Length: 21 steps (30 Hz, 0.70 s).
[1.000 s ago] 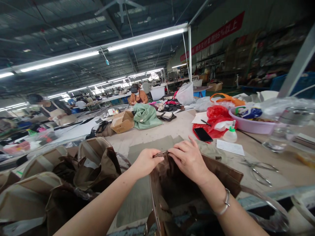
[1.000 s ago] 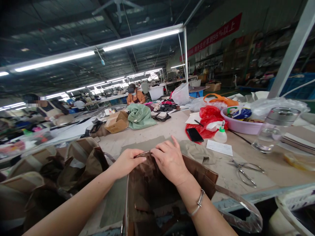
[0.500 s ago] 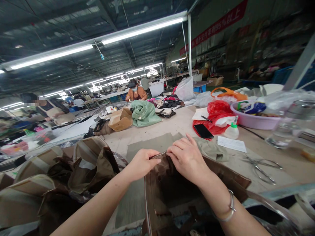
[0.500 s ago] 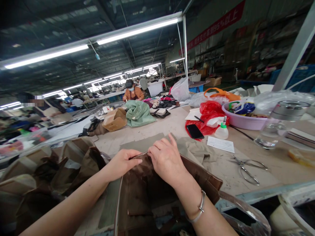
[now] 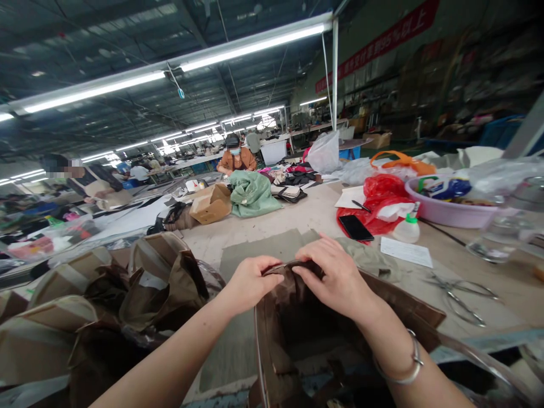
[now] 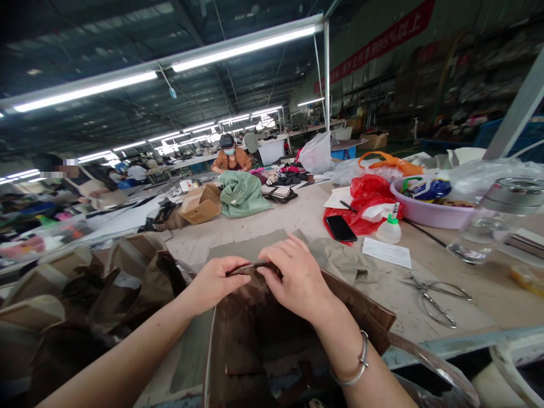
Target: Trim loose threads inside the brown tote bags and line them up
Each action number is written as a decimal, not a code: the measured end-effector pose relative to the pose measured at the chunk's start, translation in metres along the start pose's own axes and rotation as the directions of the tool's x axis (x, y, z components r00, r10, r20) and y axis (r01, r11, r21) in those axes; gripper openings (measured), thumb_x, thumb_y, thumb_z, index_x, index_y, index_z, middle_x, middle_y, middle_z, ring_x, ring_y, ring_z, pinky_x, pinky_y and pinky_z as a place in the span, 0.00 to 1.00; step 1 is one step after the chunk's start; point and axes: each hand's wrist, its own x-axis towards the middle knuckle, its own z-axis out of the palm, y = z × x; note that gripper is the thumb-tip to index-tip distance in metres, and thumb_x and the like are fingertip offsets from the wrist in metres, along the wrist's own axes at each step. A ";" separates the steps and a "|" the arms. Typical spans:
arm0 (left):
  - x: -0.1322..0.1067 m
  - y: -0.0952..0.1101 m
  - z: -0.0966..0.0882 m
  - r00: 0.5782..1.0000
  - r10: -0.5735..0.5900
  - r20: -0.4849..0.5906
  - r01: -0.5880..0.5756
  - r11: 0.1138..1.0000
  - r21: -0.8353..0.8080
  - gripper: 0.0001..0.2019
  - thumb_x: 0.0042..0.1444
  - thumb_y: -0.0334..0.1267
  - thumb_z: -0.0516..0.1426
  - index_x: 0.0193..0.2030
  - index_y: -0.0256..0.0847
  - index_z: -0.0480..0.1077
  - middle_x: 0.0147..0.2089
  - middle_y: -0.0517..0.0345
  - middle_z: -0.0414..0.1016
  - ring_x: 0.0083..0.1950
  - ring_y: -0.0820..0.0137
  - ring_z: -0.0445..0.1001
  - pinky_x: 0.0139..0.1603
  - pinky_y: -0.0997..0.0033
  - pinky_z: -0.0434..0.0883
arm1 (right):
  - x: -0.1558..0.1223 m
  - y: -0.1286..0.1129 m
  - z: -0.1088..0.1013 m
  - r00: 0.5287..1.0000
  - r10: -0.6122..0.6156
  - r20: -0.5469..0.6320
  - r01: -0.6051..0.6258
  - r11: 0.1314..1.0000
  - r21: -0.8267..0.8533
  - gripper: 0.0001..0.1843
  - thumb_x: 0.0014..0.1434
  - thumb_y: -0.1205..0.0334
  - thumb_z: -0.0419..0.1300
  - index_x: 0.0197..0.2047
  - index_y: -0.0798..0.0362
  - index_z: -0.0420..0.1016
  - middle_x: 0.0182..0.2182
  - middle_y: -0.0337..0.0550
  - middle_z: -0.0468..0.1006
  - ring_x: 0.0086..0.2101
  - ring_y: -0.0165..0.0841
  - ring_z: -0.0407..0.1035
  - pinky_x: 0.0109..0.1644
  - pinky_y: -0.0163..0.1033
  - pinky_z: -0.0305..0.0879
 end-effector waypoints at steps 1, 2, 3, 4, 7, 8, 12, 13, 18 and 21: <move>0.000 0.000 0.000 1.000 -0.003 -0.018 0.003 1.000 0.008 0.10 0.50 0.34 0.54 0.38 0.39 0.74 0.35 0.62 0.75 0.37 0.70 0.70 0.38 0.77 0.65 | -0.001 0.000 -0.001 1.000 -0.026 0.007 0.026 1.000 0.006 0.05 0.58 0.64 0.56 0.37 0.48 0.71 0.32 0.39 0.73 0.35 0.33 0.65 0.59 0.50 0.49; -0.001 0.001 0.000 1.000 -0.005 -0.026 0.006 1.000 0.012 0.09 0.50 0.34 0.55 0.37 0.39 0.73 0.34 0.62 0.74 0.37 0.70 0.70 0.37 0.77 0.65 | -0.001 0.000 -0.001 0.998 -0.053 0.022 0.053 0.999 -0.001 0.06 0.58 0.65 0.55 0.36 0.47 0.72 0.32 0.38 0.73 0.35 0.32 0.65 0.60 0.51 0.47; -0.001 0.001 0.001 1.000 -0.005 -0.026 0.006 1.000 0.012 0.08 0.50 0.35 0.55 0.36 0.39 0.73 0.33 0.62 0.74 0.36 0.71 0.70 0.37 0.77 0.65 | -0.002 -0.001 -0.001 0.996 -0.078 0.041 0.078 0.997 -0.017 0.07 0.58 0.65 0.54 0.36 0.47 0.73 0.31 0.38 0.72 0.34 0.31 0.65 0.61 0.52 0.44; -0.001 0.001 0.001 1.000 -0.003 -0.025 0.004 1.000 0.009 0.08 0.50 0.35 0.54 0.36 0.39 0.73 0.33 0.62 0.74 0.35 0.71 0.70 0.36 0.77 0.64 | -0.002 -0.001 0.000 0.994 -0.095 0.058 0.097 0.995 -0.036 0.08 0.59 0.65 0.54 0.37 0.46 0.74 0.31 0.37 0.72 0.34 0.31 0.65 0.61 0.53 0.43; -0.001 0.000 0.002 1.000 -0.002 -0.025 0.002 1.000 0.002 0.07 0.52 0.36 0.53 0.34 0.39 0.72 0.30 0.63 0.72 0.33 0.73 0.68 0.34 0.78 0.63 | -0.003 -0.002 0.005 0.992 -0.097 0.078 0.103 0.991 -0.082 0.10 0.59 0.64 0.54 0.41 0.45 0.74 0.30 0.37 0.72 0.34 0.31 0.64 0.62 0.53 0.40; 0.000 0.000 0.003 1.000 -0.005 -0.028 0.005 1.000 0.004 0.07 0.52 0.36 0.53 0.33 0.38 0.72 0.29 0.63 0.72 0.32 0.73 0.67 0.33 0.78 0.63 | -0.002 -0.001 0.006 0.993 -0.087 0.075 0.094 0.991 -0.092 0.10 0.59 0.64 0.54 0.41 0.45 0.74 0.30 0.37 0.72 0.34 0.31 0.65 0.62 0.53 0.40; 0.002 -0.001 0.005 0.999 -0.010 -0.042 0.011 0.999 0.041 0.08 0.53 0.38 0.53 0.31 0.37 0.71 0.26 0.64 0.69 0.29 0.74 0.65 0.30 0.78 0.61 | -0.001 -0.001 0.011 0.999 -0.033 0.026 0.035 0.993 -0.110 0.08 0.59 0.64 0.54 0.38 0.47 0.74 0.30 0.38 0.73 0.34 0.32 0.65 0.62 0.52 0.43; 0.002 0.000 0.005 0.999 -0.006 -0.043 0.009 0.998 0.055 0.09 0.54 0.38 0.53 0.30 0.37 0.71 0.25 0.64 0.68 0.29 0.74 0.64 0.29 0.78 0.60 | -0.001 -0.001 0.011 1.000 -0.023 0.021 0.025 0.994 -0.109 0.07 0.59 0.64 0.54 0.37 0.48 0.74 0.30 0.39 0.73 0.35 0.32 0.65 0.61 0.52 0.44; 0.003 0.002 0.005 0.999 0.037 -0.039 -0.031 0.990 0.139 0.10 0.55 0.38 0.51 0.28 0.38 0.69 0.23 0.65 0.65 0.27 0.75 0.62 0.27 0.78 0.57 | 0.001 -0.002 0.009 0.999 0.020 0.039 -0.016 0.995 -0.099 0.04 0.56 0.64 0.57 0.36 0.49 0.72 0.32 0.38 0.73 0.36 0.33 0.65 0.62 0.51 0.44; 0.004 0.003 0.006 0.997 0.056 -0.046 -0.047 0.982 0.183 0.09 0.54 0.36 0.50 0.27 0.38 0.69 0.23 0.65 0.66 0.28 0.75 0.63 0.28 0.77 0.57 | 0.002 -0.003 0.009 0.998 0.048 0.040 -0.044 0.996 -0.080 0.05 0.54 0.65 0.58 0.36 0.50 0.71 0.32 0.39 0.73 0.37 0.34 0.64 0.61 0.49 0.46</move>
